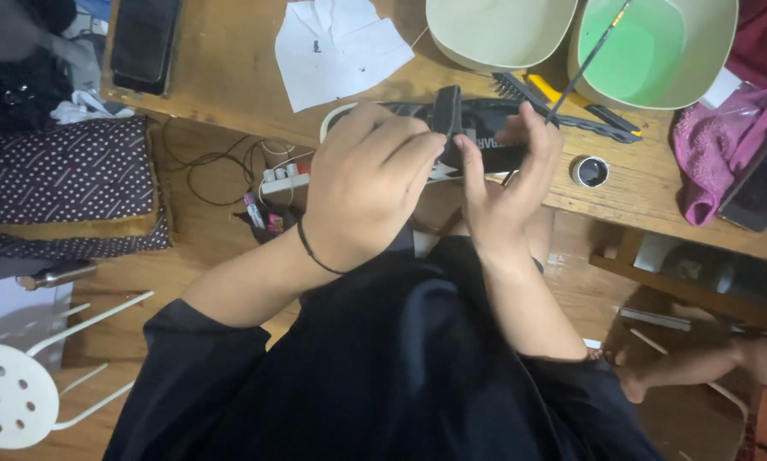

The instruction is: Using a fine-tipped paintbrush to apply paint to the edges of the straps on a black shoe.

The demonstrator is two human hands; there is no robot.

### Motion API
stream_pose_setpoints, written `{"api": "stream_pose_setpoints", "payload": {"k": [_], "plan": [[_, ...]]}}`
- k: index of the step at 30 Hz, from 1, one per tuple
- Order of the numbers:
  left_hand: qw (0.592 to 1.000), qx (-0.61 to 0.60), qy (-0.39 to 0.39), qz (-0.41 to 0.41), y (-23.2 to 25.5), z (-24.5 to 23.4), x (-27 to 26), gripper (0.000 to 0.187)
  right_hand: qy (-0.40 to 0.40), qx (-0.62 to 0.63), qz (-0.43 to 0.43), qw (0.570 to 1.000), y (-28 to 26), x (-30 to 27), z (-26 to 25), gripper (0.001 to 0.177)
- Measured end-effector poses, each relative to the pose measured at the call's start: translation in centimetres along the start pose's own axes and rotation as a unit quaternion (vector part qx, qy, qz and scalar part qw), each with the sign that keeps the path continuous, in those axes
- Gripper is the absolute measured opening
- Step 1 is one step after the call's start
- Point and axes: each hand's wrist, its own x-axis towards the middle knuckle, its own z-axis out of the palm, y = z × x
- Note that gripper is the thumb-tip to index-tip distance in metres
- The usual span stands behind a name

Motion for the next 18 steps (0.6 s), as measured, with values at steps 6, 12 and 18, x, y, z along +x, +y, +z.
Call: {"api": "stream_pose_setpoints", "payload": {"k": [6,12,18], "plan": [[0.995,0.086,0.046,0.02,1.6,3.3,-2.5,0.009,0.006,0.006,-0.041,0.999,1.5,0.0,0.0,0.066],[0.987,0.126,0.092,0.03,2.5,6.5,-5.2,0.013,0.001,-0.002,-0.059,0.998,2.3,-0.1,0.0,0.065],[0.988,0.126,0.089,-0.002,3.9,8.1,-6.8,0.015,-0.009,-0.002,-0.055,0.998,3.2,-0.3,-0.3,0.059]]}}
